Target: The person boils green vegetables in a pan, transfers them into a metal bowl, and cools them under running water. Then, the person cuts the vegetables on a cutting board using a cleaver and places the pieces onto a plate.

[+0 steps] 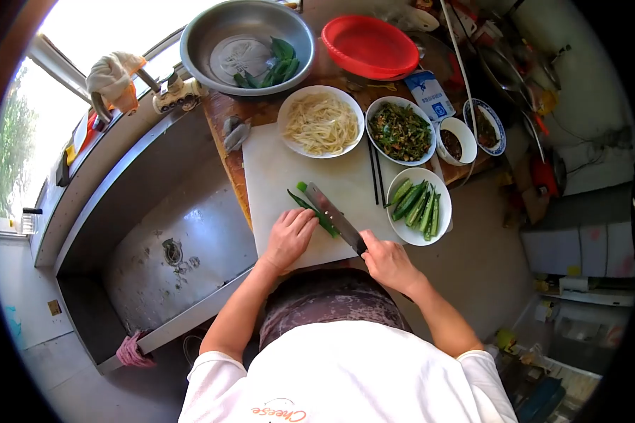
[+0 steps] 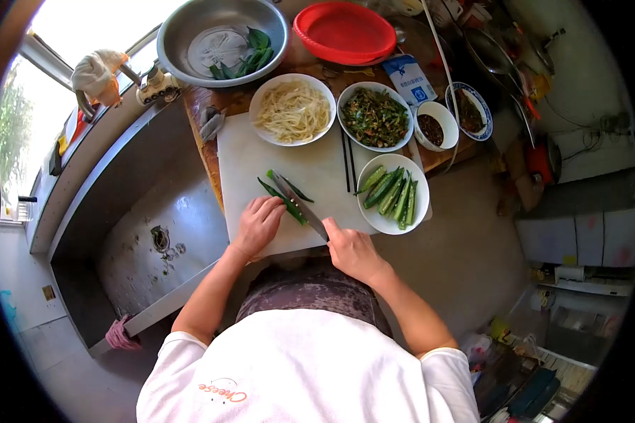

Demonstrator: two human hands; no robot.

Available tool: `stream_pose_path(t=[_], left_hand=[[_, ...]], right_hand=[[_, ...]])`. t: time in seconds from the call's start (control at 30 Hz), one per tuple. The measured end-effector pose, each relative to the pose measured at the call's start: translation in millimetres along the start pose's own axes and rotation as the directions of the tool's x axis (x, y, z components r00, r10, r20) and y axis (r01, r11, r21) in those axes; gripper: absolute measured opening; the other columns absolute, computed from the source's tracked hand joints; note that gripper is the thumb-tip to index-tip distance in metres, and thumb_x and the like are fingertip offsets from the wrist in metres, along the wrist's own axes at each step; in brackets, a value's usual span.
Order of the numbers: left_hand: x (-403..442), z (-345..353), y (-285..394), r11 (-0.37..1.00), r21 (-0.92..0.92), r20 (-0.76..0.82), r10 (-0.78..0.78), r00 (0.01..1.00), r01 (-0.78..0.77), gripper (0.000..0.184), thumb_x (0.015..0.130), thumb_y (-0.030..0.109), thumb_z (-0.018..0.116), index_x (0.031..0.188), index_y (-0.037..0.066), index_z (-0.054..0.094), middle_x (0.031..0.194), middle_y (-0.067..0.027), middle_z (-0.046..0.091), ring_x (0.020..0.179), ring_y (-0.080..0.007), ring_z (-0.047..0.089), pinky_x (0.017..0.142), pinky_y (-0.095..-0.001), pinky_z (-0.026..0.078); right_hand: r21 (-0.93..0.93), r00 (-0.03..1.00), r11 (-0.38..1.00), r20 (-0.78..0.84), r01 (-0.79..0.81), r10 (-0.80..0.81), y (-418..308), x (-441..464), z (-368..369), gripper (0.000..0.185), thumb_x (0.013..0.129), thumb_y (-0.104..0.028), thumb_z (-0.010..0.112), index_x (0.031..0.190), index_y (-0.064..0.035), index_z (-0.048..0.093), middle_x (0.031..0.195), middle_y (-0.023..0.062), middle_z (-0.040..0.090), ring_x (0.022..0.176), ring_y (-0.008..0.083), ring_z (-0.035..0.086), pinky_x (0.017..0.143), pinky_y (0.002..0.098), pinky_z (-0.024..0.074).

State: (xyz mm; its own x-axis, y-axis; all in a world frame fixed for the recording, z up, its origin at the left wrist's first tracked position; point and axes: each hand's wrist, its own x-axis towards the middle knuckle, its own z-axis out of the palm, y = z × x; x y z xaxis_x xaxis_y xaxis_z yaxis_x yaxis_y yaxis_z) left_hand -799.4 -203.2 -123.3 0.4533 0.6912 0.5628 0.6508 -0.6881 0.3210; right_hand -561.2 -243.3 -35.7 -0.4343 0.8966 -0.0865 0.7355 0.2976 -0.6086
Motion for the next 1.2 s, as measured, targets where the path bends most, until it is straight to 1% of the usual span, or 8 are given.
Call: stream_pose_path(t=[0.23, 0.33, 0.73, 0.83, 0.97, 1.03, 1.17, 1.2], left_hand=[[-1, 1, -5, 1.000, -0.004, 0.045, -0.013, 0.999, 0.014, 0.019, 0.071, 0.008, 0.058, 0.088, 0.002, 0.060, 0.099, -0.0080, 0.057, 0.094, -0.0241, 0.057, 0.079, -0.0346, 0.049], [-2, 3, -7, 1.000, -0.018, 0.057, -0.016, 0.998, 0.017, 0.020, 0.071, 0.008, 0.058, 0.089, 0.002, 0.060, 0.099, -0.0079, 0.057, 0.093, -0.0238, 0.057, 0.079, -0.0339, 0.049], [2, -1, -7, 0.999, -0.032, 0.065, 0.008, 0.998, -0.006, 0.021, 0.071, 0.008, 0.057, 0.091, 0.002, 0.060, 0.095, -0.0079, 0.056, 0.092, -0.0230, 0.056, 0.077, -0.0328, 0.050], [2, 0, -9, 0.999, -0.044, 0.070, 0.007, 0.998, -0.004, 0.021, 0.071, 0.009, 0.057, 0.090, 0.002, 0.060, 0.096, -0.0079, 0.056, 0.091, -0.0228, 0.056, 0.077, -0.0329, 0.049], [-1, 4, -7, 0.999, -0.035, 0.096, -0.027, 0.995, 0.031, 0.020, 0.071, 0.010, 0.058, 0.090, 0.004, 0.061, 0.097, -0.0069, 0.058, 0.092, -0.0220, 0.056, 0.079, -0.0341, 0.047], [2, 4, -6, 0.999, 0.032, 0.069, -0.011, 0.998, 0.009, 0.019, 0.072, 0.011, 0.058, 0.090, 0.005, 0.061, 0.098, -0.0057, 0.059, 0.093, -0.0217, 0.056, 0.080, -0.0349, 0.046], [3, -3, -7, 0.998, 0.069, 0.081, 0.003, 0.997, -0.009, 0.017, 0.072, 0.009, 0.061, 0.090, 0.007, 0.061, 0.097, -0.0043, 0.059, 0.094, -0.0226, 0.057, 0.080, -0.0366, 0.044], [1, -3, -7, 0.999, 0.028, 0.046, -0.042, 0.998, 0.041, 0.018, 0.072, 0.008, 0.062, 0.090, 0.007, 0.061, 0.097, -0.0046, 0.059, 0.093, -0.0233, 0.056, 0.080, -0.0371, 0.044]], right_hand=[[-0.004, 0.998, 1.000, 0.065, 0.028, -0.028, 2, 11, -4, 0.033, 0.079, 0.000, 0.058, 0.109, -0.0002, 0.045, 0.068, 0.0245, 0.059, 0.070, 0.0438, 0.060, 0.063, 0.0503, 0.0459], [-0.016, 0.995, 0.998, 0.078, 0.062, -0.060, 1, 15, -4, 0.034, 0.078, 0.001, 0.054, 0.111, -0.0009, 0.047, 0.069, 0.0224, 0.061, 0.069, 0.0428, 0.061, 0.062, 0.0512, 0.0486], [-0.077, 0.992, 0.995, 0.112, 0.067, -0.058, -2, 28, -2, 0.033, 0.077, 0.003, 0.051, 0.110, 0.0001, 0.045, 0.067, 0.0236, 0.060, 0.069, 0.0440, 0.060, 0.061, 0.0526, 0.0488], [-0.064, 0.987, 0.997, 0.157, 0.049, -0.038, 0, 32, -5, 0.035, 0.077, 0.003, 0.050, 0.112, 0.0019, 0.044, 0.067, 0.0240, 0.060, 0.068, 0.0442, 0.061, 0.061, 0.0526, 0.0489], [-0.112, 0.988, 0.990, 0.138, 0.089, -0.073, 0, 45, 11, 0.040, 0.077, 0.002, 0.049, 0.117, 0.0043, 0.042, 0.067, 0.0253, 0.060, 0.066, 0.0447, 0.060, 0.063, 0.0536, 0.0485], [-0.118, 0.990, 0.987, 0.094, 0.113, -0.102, 2, 50, 14, 0.043, 0.077, 0.001, 0.048, 0.119, 0.0053, 0.041, 0.067, 0.0262, 0.060, 0.067, 0.0454, 0.060, 0.064, 0.0544, 0.0481], [-0.095, 0.993, 0.995, 0.121, 0.011, 0.001, 11, 25, 11, 0.043, 0.078, -0.003, 0.053, 0.119, 0.0042, 0.040, 0.070, 0.0262, 0.060, 0.068, 0.0458, 0.060, 0.064, 0.0549, 0.0472], [-0.082, 0.990, 0.996, 0.139, -0.024, 0.035, 14, 16, 9, 0.044, 0.079, -0.005, 0.056, 0.119, 0.0043, 0.041, 0.071, 0.0265, 0.060, 0.070, 0.0459, 0.060, 0.065, 0.0544, 0.0468]])
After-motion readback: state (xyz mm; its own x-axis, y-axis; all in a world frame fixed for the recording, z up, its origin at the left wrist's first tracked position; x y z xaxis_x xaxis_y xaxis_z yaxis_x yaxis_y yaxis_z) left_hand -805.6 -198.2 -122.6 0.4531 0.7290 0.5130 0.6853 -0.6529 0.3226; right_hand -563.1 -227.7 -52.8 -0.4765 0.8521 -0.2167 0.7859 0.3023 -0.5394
